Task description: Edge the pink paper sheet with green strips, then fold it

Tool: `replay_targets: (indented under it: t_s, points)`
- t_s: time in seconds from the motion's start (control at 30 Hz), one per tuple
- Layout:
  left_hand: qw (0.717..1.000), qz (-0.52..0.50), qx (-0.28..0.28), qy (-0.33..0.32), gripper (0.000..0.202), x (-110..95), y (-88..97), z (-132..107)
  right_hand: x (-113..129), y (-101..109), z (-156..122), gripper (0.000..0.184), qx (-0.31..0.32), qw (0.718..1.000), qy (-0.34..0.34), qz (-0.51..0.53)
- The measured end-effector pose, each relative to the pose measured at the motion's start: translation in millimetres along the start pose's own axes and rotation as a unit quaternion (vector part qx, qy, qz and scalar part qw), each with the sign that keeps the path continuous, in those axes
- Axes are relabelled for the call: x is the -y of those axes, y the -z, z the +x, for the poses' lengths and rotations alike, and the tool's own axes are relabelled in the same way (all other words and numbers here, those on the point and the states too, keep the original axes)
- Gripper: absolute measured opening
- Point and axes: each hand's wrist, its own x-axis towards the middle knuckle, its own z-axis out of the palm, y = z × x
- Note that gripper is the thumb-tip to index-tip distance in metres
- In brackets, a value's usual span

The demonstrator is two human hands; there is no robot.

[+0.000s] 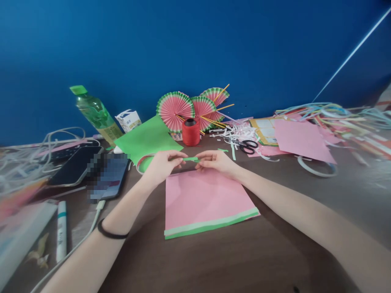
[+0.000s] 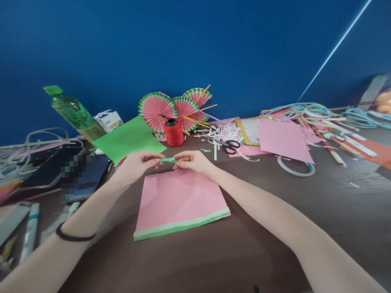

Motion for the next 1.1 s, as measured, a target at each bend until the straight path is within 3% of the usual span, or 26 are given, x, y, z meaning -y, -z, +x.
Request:
replay_targets:
  t_s: [0.1,0.27,0.5,0.73,1.1]
  points:
    - [0.998,0.062,0.006,0.017,0.024,-1.3,2.9,-0.1,0.5,-3.3,1.1,0.024,-0.032,0.999,-0.009,-0.036]
    - [0.986,0.162,-0.031,-0.025,0.013,-3.1,2.1,-2.2,2.9,-9.6,1.0,0.016,-0.044,0.992,-0.012,-0.116]
    - [0.99,0.133,-0.039,-0.015,0.021,4.1,-9.4,-1.1,5.9,-14.9,-2.9,0.012,-0.049,0.984,-0.006,-0.17]
    - [0.99,0.127,-0.019,-0.061,0.017,5.6,-13.5,-1.5,5.2,-13.6,-5.5,0.015,-0.031,0.975,0.006,-0.218]
    - [0.989,0.138,-0.034,-0.028,0.017,7.1,-16.7,-1.7,3.5,-14.1,-5.4,0.013,-0.041,0.968,0.036,-0.245]
